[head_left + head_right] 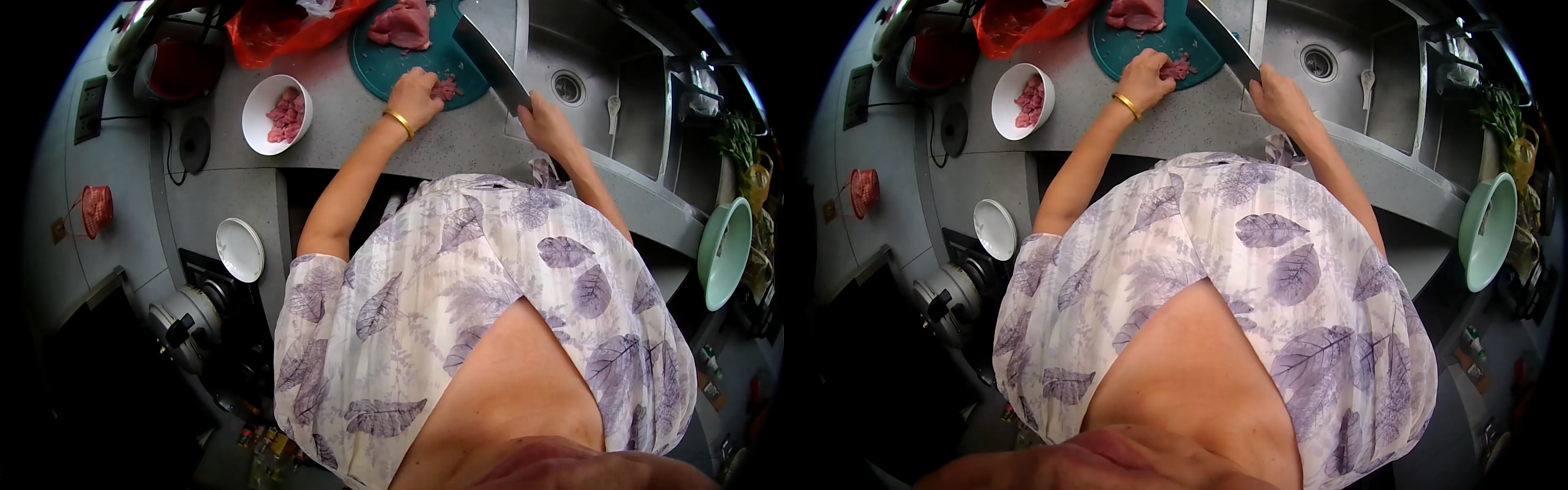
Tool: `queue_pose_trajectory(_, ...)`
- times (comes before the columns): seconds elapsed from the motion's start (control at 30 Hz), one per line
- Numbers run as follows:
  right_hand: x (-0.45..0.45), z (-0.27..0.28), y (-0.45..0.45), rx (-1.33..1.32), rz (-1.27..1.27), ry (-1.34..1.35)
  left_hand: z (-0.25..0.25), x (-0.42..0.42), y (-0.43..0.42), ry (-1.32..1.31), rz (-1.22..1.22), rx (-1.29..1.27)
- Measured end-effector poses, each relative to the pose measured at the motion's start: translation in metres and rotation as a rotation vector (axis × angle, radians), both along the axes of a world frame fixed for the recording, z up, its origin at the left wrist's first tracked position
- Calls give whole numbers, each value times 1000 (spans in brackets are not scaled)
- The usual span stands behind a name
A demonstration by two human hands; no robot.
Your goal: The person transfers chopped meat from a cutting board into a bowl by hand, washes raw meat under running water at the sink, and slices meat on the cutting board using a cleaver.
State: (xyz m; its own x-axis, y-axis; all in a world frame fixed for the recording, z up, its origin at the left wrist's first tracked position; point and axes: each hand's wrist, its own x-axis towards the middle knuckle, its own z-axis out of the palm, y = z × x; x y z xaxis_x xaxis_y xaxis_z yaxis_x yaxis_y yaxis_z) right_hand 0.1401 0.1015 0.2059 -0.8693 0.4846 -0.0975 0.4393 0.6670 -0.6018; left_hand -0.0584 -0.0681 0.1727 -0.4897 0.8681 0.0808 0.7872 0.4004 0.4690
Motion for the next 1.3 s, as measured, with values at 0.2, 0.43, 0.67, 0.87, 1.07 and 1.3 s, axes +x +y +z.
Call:
queue_pose_trajectory(0.2,5,28,-7,-100,7,15,-6,-15,-3,-270,238,211)
queue_pose_trajectory(0.43,7,36,-19,-139,180,-62,9,-33,-25,-1073,417,405)
queue_pose_trajectory(0.67,1,19,-16,43,190,-74,7,-34,-33,-323,207,173)
queue_pose_trajectory(0.87,-14,49,-22,46,151,-105,-8,-39,-37,-512,418,299)
queue_pose_trajectory(1.07,-18,36,-33,-94,213,-104,-2,-27,-26,-158,408,177)
queue_pose_trajectory(1.3,-17,32,-35,-121,242,-102,9,-14,-21,-99,424,115)
